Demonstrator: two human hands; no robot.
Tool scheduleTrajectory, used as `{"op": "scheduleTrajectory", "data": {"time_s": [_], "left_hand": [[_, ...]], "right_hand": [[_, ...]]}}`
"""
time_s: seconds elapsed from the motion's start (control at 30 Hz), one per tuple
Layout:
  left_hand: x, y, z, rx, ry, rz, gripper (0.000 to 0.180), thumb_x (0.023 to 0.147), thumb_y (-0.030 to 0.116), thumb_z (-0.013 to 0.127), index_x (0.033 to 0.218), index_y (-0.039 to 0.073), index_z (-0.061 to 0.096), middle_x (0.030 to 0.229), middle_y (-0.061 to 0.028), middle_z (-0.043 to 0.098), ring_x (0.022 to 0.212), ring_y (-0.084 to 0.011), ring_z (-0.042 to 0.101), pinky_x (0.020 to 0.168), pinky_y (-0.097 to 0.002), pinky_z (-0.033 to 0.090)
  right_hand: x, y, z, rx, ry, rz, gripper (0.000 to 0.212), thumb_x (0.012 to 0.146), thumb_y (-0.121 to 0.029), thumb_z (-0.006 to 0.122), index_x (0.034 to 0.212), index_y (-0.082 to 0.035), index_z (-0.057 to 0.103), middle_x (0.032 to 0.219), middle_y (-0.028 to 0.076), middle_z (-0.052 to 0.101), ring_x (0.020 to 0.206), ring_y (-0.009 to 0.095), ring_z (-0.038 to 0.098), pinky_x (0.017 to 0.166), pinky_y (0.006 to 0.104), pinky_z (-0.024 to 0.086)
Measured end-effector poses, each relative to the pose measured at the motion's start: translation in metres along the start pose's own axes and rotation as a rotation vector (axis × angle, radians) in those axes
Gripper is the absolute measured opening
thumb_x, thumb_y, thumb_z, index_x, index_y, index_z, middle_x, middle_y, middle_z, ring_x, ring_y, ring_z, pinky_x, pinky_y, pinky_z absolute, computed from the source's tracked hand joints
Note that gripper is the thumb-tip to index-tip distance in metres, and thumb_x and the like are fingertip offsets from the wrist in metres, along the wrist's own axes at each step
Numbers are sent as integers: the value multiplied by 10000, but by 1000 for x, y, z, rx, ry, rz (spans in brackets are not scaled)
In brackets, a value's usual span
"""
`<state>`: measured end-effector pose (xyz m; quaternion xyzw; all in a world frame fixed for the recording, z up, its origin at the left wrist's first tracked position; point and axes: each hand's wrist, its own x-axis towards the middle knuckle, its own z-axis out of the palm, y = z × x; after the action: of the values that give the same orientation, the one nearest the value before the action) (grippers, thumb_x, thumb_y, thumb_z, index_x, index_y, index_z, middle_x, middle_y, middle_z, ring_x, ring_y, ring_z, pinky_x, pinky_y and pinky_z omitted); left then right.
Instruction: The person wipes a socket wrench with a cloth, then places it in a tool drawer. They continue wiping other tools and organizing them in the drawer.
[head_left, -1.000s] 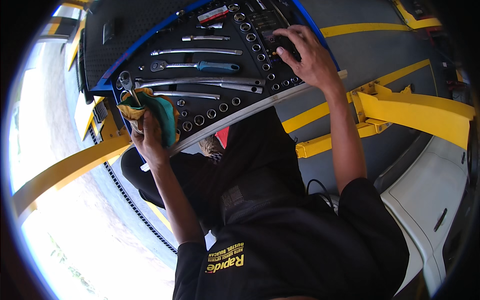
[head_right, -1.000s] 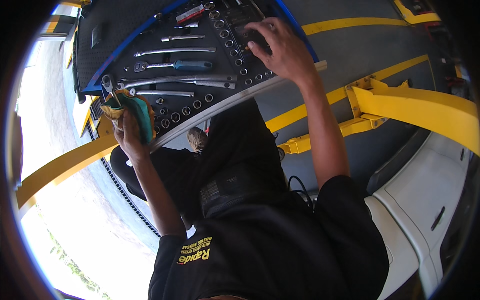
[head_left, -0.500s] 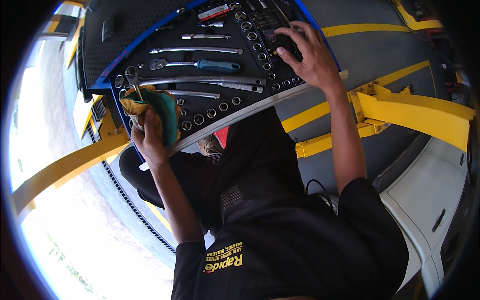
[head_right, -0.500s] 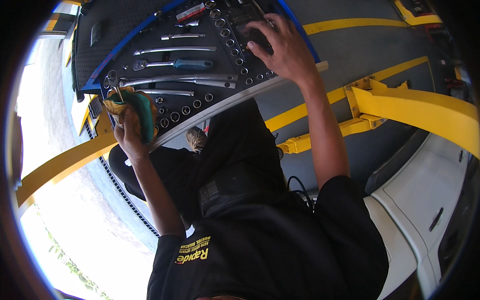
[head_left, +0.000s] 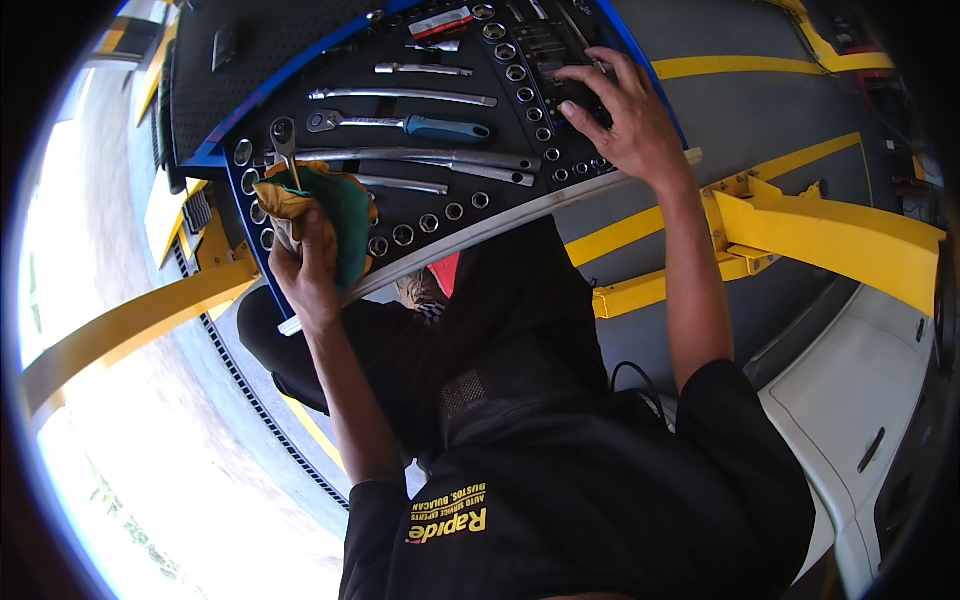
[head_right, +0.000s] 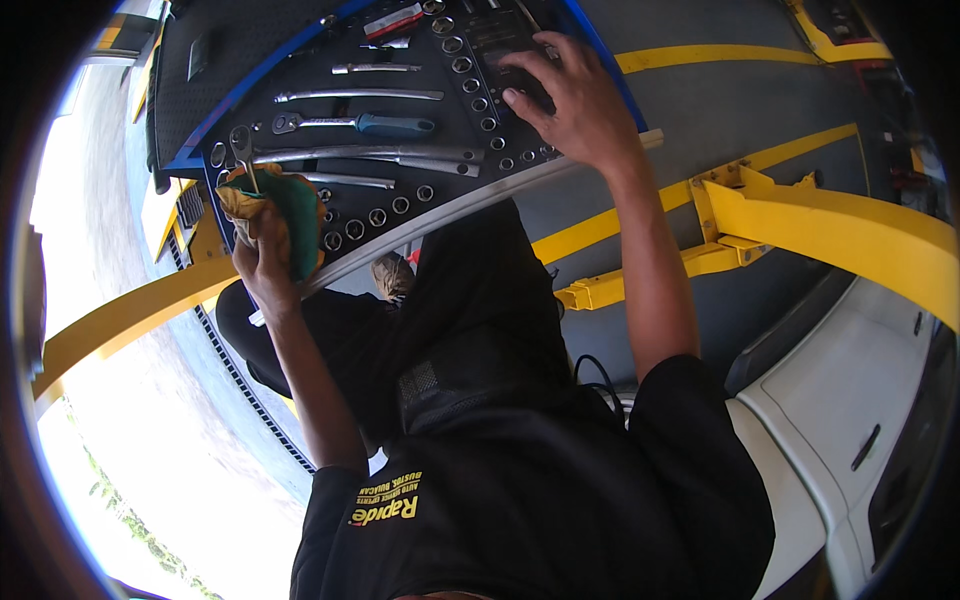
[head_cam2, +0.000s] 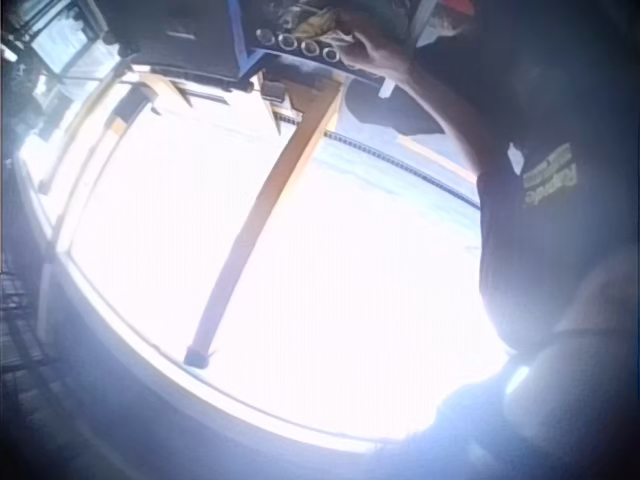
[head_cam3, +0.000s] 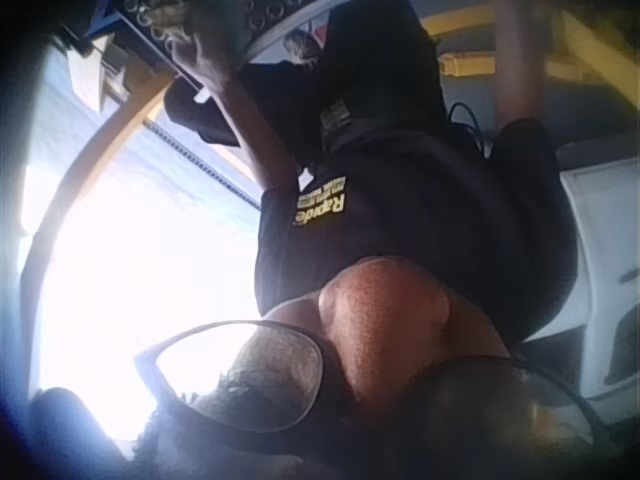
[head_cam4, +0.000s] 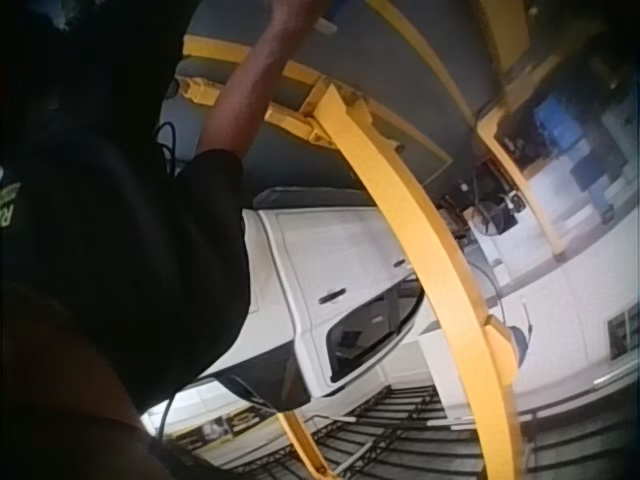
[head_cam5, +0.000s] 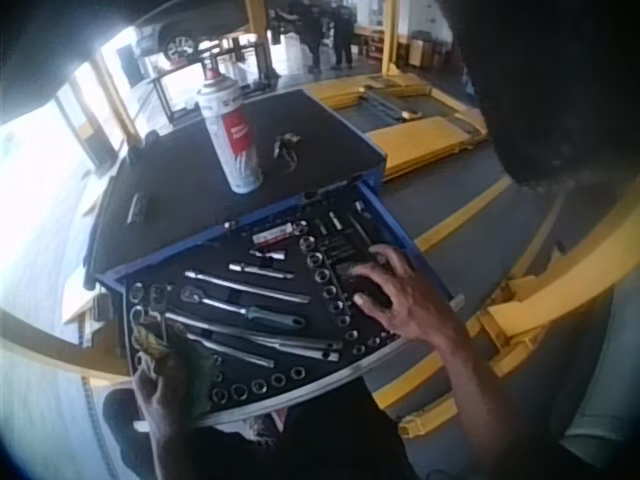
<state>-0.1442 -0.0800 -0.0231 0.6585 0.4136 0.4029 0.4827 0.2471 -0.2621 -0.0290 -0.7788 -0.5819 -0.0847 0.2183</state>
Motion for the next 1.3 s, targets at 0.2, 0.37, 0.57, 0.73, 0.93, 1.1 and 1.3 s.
{"op": "scheduleTrajectory", "data": {"time_s": [0.2,0.37,0.57,0.73,0.93,1.1,1.3], "left_hand": [[-2,4,3,-9,15,-11,352,1069,291,714,1198,-37,722,1023,-33,734,911,-91,637,831,-267,498],[0,-1,-3,58,-21,-17,386,1092,274,628,1277,-59,694,1147,-94,724,1072,-163,658,977,-322,497],[-1,2,0,17,3,1,399,1093,332,691,1217,-46,713,1055,-52,734,951,-106,642,868,-280,499],[-1,2,3,23,56,26,481,1146,419,575,1231,-35,709,1080,-62,720,989,-121,632,906,-294,488],[-4,-10,-3,47,96,-25,544,1182,447,470,1255,-42,696,1073,-65,705,1001,-133,620,917,-293,474],[-1,-6,0,-15,62,-15,517,1185,412,470,1252,-48,696,1089,-68,715,1009,-142,626,931,-307,478],[1,-11,-5,109,-28,146,481,1171,372,513,1276,-56,705,1137,-91,741,1033,-150,656,970,-317,491]], "right_hand": [[1,-1,-3,84,41,39,448,1013,-478,748,1390,-242,687,1511,122,583,1355,374,623,1132,488,537],[1,-2,-4,84,38,68,465,1025,-459,735,1402,-195,670,1485,120,608,1341,367,638,1107,470,554],[-1,1,-1,68,41,64,480,1035,-452,720,1414,-166,651,1489,120,607,1348,366,636,1117,472,547],[-1,1,0,67,48,58,495,1033,-455,722,1425,-165,640,1487,114,607,1350,371,632,1124,475,544],[-2,6,6,86,82,35,342,1105,-316,619,1404,-151,635,1449,96,625,1299,351,662,1079,462,570],[-1,7,6,124,116,47,274,1127,-193,536,1377,-137,635,1378,86,643,1243,347,681,1043,470,584],[-1,6,6,127,124,49,277,1119,-156,534,1375,-130,634,1361,89,648,1224,344,687,1037,467,585]]}}
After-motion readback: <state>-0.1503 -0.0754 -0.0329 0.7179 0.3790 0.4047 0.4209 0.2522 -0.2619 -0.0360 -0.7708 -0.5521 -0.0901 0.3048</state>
